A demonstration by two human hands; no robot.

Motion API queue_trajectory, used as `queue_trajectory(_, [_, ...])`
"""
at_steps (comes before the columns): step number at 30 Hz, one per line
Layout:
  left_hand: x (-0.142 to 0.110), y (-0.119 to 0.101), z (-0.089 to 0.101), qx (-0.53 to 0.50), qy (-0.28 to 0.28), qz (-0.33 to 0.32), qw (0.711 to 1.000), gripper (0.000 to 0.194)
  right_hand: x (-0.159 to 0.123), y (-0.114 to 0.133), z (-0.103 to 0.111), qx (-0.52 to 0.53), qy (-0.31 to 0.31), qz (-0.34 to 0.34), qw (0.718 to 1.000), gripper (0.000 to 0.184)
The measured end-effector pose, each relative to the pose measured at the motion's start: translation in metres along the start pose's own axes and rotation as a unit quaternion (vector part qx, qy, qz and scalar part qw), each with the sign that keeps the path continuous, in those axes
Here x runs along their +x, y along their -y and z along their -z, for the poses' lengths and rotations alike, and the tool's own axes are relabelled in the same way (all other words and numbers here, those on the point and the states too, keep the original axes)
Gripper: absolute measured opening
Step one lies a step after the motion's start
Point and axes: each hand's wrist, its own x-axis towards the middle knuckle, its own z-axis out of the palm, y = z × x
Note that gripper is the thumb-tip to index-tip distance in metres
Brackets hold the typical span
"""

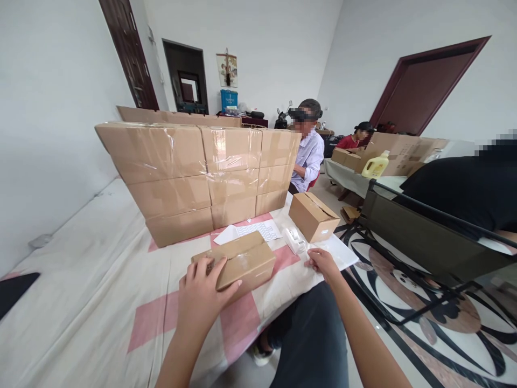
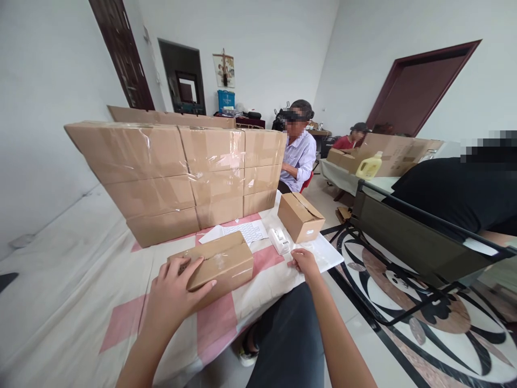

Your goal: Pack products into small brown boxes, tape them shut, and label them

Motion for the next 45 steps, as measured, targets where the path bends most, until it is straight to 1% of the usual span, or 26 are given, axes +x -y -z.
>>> queue_trajectory(5, [0.0,-0.002,0.002,-0.003,0.006,0.006,1.0,0.046,0.005,0.009,0.01,-0.019,0.077,-0.038,0.996,0.025])
queue_trajectory(8, [0.002,-0.002,0.004,-0.016,0.001,0.001,1.0,0.048,0.01,0.011,0.014,-0.025,0.098,-0.064,0.993,0.023])
queue_trajectory(11, [0.002,-0.002,0.006,-0.022,-0.001,-0.001,1.0,0.048,0.013,0.01,0.015,-0.036,0.095,-0.089,0.991,0.019])
queue_trajectory(14, [0.002,-0.001,0.006,-0.024,-0.004,-0.002,1.0,0.048,0.012,0.008,0.013,-0.05,0.084,-0.096,0.991,0.016])
queue_trajectory(19, [0.001,0.0,0.004,-0.043,-0.013,-0.008,0.999,0.049,0.012,0.005,0.007,-0.072,0.066,-0.079,0.992,0.018])
queue_trajectory(22, [0.001,0.002,0.004,-0.045,-0.008,-0.014,0.999,0.048,0.016,0.005,0.006,-0.094,0.057,-0.072,0.991,0.02])
queue_trajectory(27, [0.001,0.004,0.006,-0.055,-0.003,-0.02,0.998,0.049,0.024,0.002,0.008,-0.139,0.071,-0.062,0.986,0.022])
queue_trajectory(29, [0.001,0.004,0.006,-0.058,0.006,-0.023,0.998,0.051,0.025,-0.001,0.009,-0.151,0.073,-0.051,0.984,0.022])
queue_trajectory(32, [0.0,0.006,0.004,-0.068,0.015,-0.016,0.997,0.055,0.026,-0.005,0.009,-0.162,0.068,-0.036,0.984,0.021])
queue_trajectory(34, [-0.001,0.007,0.003,-0.078,0.009,-0.008,0.997,0.058,0.024,-0.006,0.009,-0.157,0.069,-0.026,0.985,0.021])
queue_trajectory(37, [-0.001,0.006,0.003,-0.077,0.016,-0.006,0.997,0.057,0.014,0.0,0.008,-0.136,0.074,-0.009,0.988,0.021])
queue_trajectory(39, [0.001,0.004,0.005,-0.066,0.03,0.003,0.997,0.054,-0.002,0.009,0.008,-0.115,0.07,0.01,0.991,0.025])
queue_trajectory(42, [0.004,-0.002,0.009,-0.054,0.059,0.033,0.996,0.053,-0.039,0.033,0.007,-0.062,0.064,0.063,0.994,0.03])
queue_trajectory(44, [0.005,-0.007,0.012,-0.053,0.078,0.057,0.994,0.053,-0.067,0.054,0.001,-0.037,0.076,0.107,0.991,0.029])
queue_trajectory(45, [0.005,-0.011,0.013,-0.055,0.085,0.07,0.992,0.053,-0.081,0.066,-0.006,-0.041,0.089,0.129,0.987,0.027])
